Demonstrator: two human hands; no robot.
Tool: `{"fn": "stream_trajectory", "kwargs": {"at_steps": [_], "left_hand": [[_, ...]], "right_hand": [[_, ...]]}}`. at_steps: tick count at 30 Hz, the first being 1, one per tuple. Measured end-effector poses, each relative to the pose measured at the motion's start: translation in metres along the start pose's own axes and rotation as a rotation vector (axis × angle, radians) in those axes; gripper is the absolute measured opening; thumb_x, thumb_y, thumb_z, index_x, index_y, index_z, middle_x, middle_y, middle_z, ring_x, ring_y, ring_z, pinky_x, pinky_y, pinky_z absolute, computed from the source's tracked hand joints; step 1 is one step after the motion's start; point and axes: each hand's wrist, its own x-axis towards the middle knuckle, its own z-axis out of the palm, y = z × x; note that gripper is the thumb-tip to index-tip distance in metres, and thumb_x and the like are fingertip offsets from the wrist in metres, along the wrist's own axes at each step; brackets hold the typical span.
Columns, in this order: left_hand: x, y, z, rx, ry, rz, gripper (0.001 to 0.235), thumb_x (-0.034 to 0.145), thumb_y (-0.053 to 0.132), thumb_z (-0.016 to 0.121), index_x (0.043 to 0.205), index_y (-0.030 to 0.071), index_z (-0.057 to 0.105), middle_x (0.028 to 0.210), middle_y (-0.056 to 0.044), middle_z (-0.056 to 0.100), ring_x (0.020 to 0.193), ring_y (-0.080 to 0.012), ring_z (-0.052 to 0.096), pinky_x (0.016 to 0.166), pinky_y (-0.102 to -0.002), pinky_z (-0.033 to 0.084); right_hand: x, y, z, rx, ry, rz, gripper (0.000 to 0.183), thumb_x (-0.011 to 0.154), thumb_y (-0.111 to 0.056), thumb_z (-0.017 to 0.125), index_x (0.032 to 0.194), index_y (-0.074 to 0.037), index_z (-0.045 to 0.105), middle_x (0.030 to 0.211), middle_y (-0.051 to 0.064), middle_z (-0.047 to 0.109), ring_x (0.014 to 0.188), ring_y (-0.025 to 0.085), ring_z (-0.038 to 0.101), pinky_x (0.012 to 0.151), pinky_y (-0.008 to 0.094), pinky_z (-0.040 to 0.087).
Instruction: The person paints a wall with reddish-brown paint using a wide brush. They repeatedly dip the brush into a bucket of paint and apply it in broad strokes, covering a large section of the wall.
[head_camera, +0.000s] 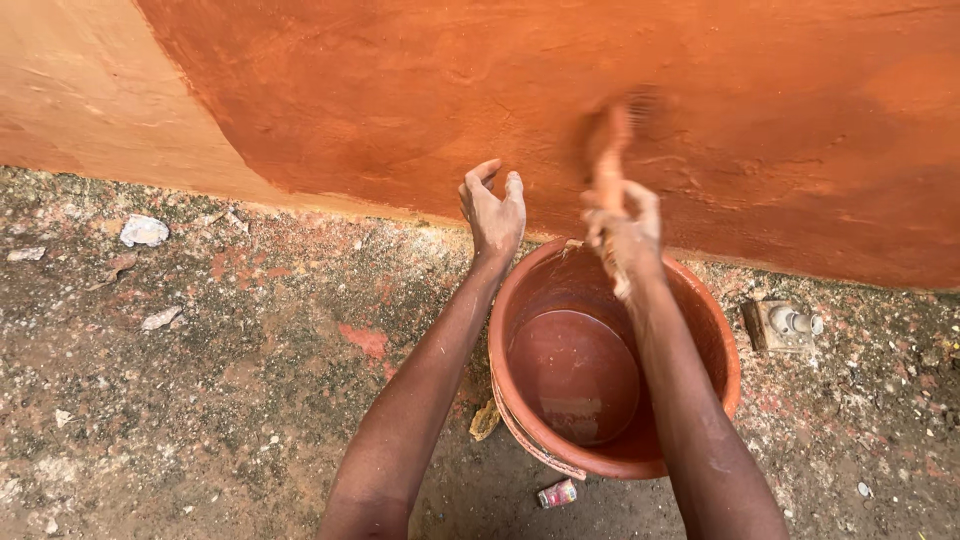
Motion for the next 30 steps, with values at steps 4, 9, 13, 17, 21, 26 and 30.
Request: {"fn": "stream_trajectory", "kwargs": {"at_steps": [4, 9, 13, 17, 21, 26, 30], "left_hand": [[-0.003, 0.006, 0.001, -0.013, -0.010, 0.001, 0.047, 0.094, 0.025, 0.065, 0.133, 0.003, 0.051, 0.135, -0.018, 0.048, 0.128, -0.0309, 0.048, 0.111, -0.047, 0.037], [-0.007, 0.013, -0.005, -0.029, -0.016, 0.002, 0.046, 0.095, 0.025, 0.064, 0.133, 0.003, 0.051, 0.135, -0.018, 0.048, 0.129, -0.0306, 0.047, 0.112, -0.047, 0.037], [-0.004, 0.021, -0.017, -0.002, -0.045, -0.013, 0.045, 0.096, 0.025, 0.062, 0.134, 0.003, 0.049, 0.136, -0.017, 0.045, 0.130, -0.0298, 0.045, 0.112, -0.048, 0.036], [-0.004, 0.027, -0.028, -0.016, -0.026, -0.043, 0.045, 0.095, 0.024, 0.061, 0.134, 0.004, 0.048, 0.135, -0.017, 0.043, 0.130, -0.0294, 0.045, 0.112, -0.049, 0.037], [-0.009, 0.034, -0.024, -0.036, -0.035, -0.073, 0.045, 0.095, 0.023, 0.061, 0.134, 0.004, 0.048, 0.136, -0.016, 0.042, 0.130, -0.0290, 0.044, 0.111, -0.049, 0.036], [-0.014, 0.036, -0.010, -0.025, -0.052, -0.033, 0.045, 0.094, 0.024, 0.063, 0.132, 0.004, 0.051, 0.135, -0.016, 0.045, 0.129, -0.0291, 0.045, 0.112, -0.047, 0.036], [-0.015, 0.030, -0.005, -0.051, -0.051, -0.019, 0.045, 0.094, 0.025, 0.063, 0.133, 0.005, 0.051, 0.136, -0.016, 0.045, 0.128, -0.0291, 0.046, 0.111, -0.046, 0.037]], "right_hand": [[-0.013, -0.011, -0.008, -0.110, -0.214, 0.024, 0.067, 0.079, 0.011, 0.067, 0.140, -0.004, 0.046, 0.121, 0.021, 0.072, 0.069, 0.009, 0.064, 0.050, 0.019, 0.052], [-0.010, -0.036, -0.063, -0.186, 0.044, 0.005, 0.053, 0.082, 0.006, 0.071, 0.133, -0.007, 0.062, 0.107, 0.015, 0.074, 0.062, 0.006, 0.065, 0.046, 0.017, 0.051], [0.000, -0.040, -0.099, 0.070, 0.434, -0.013, 0.045, 0.087, 0.002, 0.074, 0.130, -0.008, 0.062, 0.093, 0.012, 0.073, 0.054, 0.007, 0.061, 0.039, 0.017, 0.046], [0.012, -0.018, -0.081, 0.297, 0.520, -0.099, 0.037, 0.094, -0.007, 0.072, 0.125, -0.004, 0.052, 0.092, 0.014, 0.070, 0.054, 0.009, 0.059, 0.039, 0.020, 0.050], [0.013, 0.000, -0.034, 0.195, 0.234, -0.122, 0.050, 0.091, 0.006, 0.064, 0.135, -0.001, 0.042, 0.099, 0.020, 0.068, 0.060, 0.012, 0.063, 0.042, 0.022, 0.051], [-0.008, -0.017, -0.020, -0.044, -0.146, 0.032, 0.062, 0.079, 0.014, 0.062, 0.136, -0.005, 0.047, 0.114, 0.019, 0.073, 0.068, 0.010, 0.069, 0.052, 0.020, 0.057], [-0.019, -0.036, -0.050, -0.111, -0.141, 0.008, 0.052, 0.084, 0.010, 0.067, 0.133, -0.004, 0.058, 0.111, 0.018, 0.073, 0.067, 0.009, 0.067, 0.052, 0.019, 0.055]]}}
